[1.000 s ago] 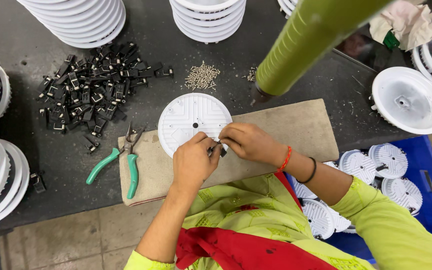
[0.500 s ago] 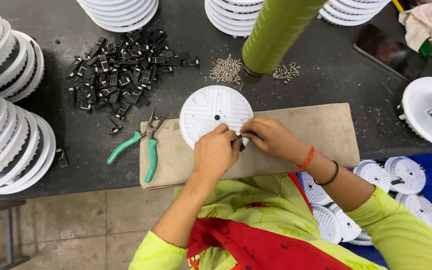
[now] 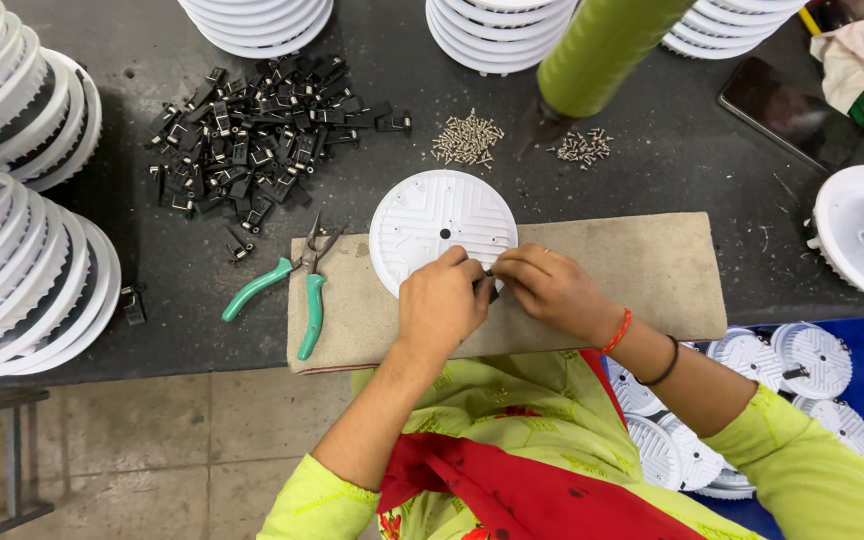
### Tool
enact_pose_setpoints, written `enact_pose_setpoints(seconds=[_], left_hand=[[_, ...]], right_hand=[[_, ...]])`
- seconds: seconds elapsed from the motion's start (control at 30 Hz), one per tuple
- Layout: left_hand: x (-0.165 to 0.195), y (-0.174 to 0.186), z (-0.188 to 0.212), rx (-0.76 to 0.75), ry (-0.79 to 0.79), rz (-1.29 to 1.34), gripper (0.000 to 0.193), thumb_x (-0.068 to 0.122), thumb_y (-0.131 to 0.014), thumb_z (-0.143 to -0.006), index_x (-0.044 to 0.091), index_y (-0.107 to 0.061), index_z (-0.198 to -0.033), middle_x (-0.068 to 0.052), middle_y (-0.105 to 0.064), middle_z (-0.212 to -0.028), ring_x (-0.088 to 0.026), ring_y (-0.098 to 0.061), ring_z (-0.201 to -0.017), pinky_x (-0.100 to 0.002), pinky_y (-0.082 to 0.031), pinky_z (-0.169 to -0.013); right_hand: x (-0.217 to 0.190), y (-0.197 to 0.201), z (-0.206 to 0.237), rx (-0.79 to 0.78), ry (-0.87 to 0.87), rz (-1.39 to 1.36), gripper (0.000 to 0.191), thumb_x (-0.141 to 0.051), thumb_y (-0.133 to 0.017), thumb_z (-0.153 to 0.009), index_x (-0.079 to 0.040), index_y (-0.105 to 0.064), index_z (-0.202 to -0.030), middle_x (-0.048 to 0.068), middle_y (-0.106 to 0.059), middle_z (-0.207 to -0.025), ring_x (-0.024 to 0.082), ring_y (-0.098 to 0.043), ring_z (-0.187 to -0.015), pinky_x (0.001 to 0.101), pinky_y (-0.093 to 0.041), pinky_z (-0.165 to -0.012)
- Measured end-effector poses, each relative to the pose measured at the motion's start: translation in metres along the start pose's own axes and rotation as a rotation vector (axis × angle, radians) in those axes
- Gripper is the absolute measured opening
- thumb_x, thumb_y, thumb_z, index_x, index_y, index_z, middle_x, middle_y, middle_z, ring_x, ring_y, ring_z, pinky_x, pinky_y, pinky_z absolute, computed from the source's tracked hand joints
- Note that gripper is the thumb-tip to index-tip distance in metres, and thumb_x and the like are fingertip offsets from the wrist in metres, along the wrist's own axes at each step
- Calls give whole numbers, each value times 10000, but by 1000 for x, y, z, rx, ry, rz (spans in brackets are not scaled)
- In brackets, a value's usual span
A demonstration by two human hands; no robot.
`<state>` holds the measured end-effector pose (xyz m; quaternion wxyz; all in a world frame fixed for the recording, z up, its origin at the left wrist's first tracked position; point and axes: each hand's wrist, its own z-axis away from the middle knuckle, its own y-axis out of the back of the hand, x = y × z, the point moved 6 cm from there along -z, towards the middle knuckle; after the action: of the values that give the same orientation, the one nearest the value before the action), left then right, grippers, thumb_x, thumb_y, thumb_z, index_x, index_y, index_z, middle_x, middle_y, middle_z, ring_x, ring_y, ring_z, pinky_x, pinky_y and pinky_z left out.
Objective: The person attaches black mounting brackets to white round light fixture bases at a workbench. They pick a bracket and screws, hold the bracket against the base, and drive the screws in with a green electric screwdriver, repeating the process on multiple bases and setting finished bases aside.
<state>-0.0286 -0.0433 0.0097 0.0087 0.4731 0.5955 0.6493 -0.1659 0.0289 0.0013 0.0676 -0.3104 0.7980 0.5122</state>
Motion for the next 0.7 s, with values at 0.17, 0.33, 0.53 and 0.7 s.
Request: enact_pose_setpoints(seconds=[0.17,0.33,0.53,0.7], left_hand=[[-1,-1,0,-2,-7,-14,154,243,-757,-825,92,-750,-793,-73,-658,-848,-327,-689,-710,-464,-552,-620],[-2,-2,-1,6,-16,-13,171,255,-759,-832,93,-744,-778,-76,-660,-856,-339,-687,-713,-468,-554,-629],[-1,0,0,28,-30,25,154,227,-765,-817,85,-738,-764,-74,-665,-865,-347,-680,-698,-472,-553,-624],[0,2,1,10,-29,11,148,228,-776,-800,90,-743,-755,-76,-662,-844,-344,-680,-692,-477,-549,-614]], right_hand=[[-5,4,2,3,29,7,336,39,-692,-793,-36,-707,-1120,106,-677,-1125,291,-692,-996,386,-586,-850],[-19,12,-7,11,-25,13,277,9,-715,-800,-39,-724,-1072,111,-679,-1113,284,-691,-972,376,-582,-816],[-62,125,-26,478,-89,-77,248,2,-733,-869,-40,-684,-1109,98,-671,-1071,264,-671,-881,377,-576,-771],[-48,198,-63,731,-139,-490,286,40,-685,-932,-38,-584,-1187,109,-636,-1035,249,-659,-817,383,-592,-751]])
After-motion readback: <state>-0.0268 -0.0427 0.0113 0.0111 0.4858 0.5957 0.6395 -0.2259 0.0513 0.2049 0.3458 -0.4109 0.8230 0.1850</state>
